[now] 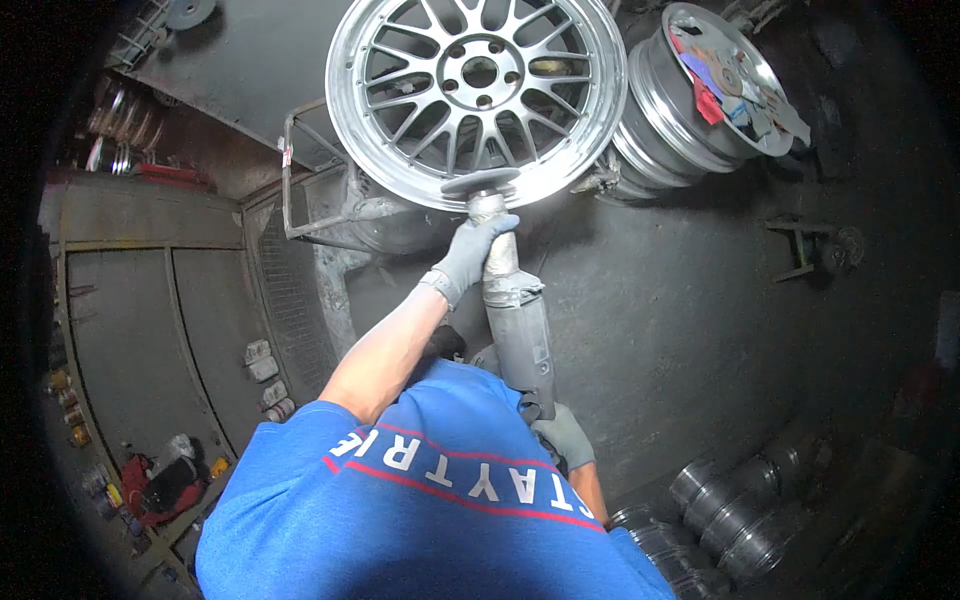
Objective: The person uses a handheld angle grinder with a polishing pad to smooth and polish the outer rim of a silver alloy wheel mounted on a stand. They rotate the wheel by hand to access different sections and continue polishing the rim edge throughout the clip.
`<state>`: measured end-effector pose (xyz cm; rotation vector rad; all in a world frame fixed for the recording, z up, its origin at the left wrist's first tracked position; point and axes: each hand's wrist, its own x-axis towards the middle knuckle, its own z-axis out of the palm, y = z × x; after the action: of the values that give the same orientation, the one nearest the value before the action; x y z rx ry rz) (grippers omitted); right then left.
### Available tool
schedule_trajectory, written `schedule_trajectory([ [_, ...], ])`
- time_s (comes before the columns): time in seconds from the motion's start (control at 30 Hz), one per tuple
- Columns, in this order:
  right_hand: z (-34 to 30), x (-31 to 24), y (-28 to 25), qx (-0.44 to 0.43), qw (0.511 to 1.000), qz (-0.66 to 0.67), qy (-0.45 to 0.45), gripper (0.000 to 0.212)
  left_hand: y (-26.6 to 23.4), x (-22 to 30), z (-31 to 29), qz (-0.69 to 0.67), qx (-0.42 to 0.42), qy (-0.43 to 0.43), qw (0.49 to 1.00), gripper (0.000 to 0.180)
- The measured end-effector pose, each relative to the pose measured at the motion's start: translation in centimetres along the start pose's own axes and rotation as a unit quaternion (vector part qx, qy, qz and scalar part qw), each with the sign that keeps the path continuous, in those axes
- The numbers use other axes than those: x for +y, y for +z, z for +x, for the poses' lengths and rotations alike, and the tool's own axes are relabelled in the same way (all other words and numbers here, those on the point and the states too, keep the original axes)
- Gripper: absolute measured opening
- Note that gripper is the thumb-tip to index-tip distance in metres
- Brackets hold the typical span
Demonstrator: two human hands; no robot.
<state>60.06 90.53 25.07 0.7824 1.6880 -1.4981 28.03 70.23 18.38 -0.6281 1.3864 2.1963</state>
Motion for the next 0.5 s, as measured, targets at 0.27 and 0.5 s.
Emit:
schedule_trajectory([
  [0.27,2.0,2.0,-0.8,-0.042,0.999,0.021,0.011,0.023,0.6,1.1,-1.1,0.037,0.027,0.004,0.999,0.048],
  [0.5,2.7,0.4,-15.0,-0.01,0.995,-0.096,0.025,0.02,8.4,-2.8,2.5,-0.113,0.002,-0.003,0.994,0.042],
])
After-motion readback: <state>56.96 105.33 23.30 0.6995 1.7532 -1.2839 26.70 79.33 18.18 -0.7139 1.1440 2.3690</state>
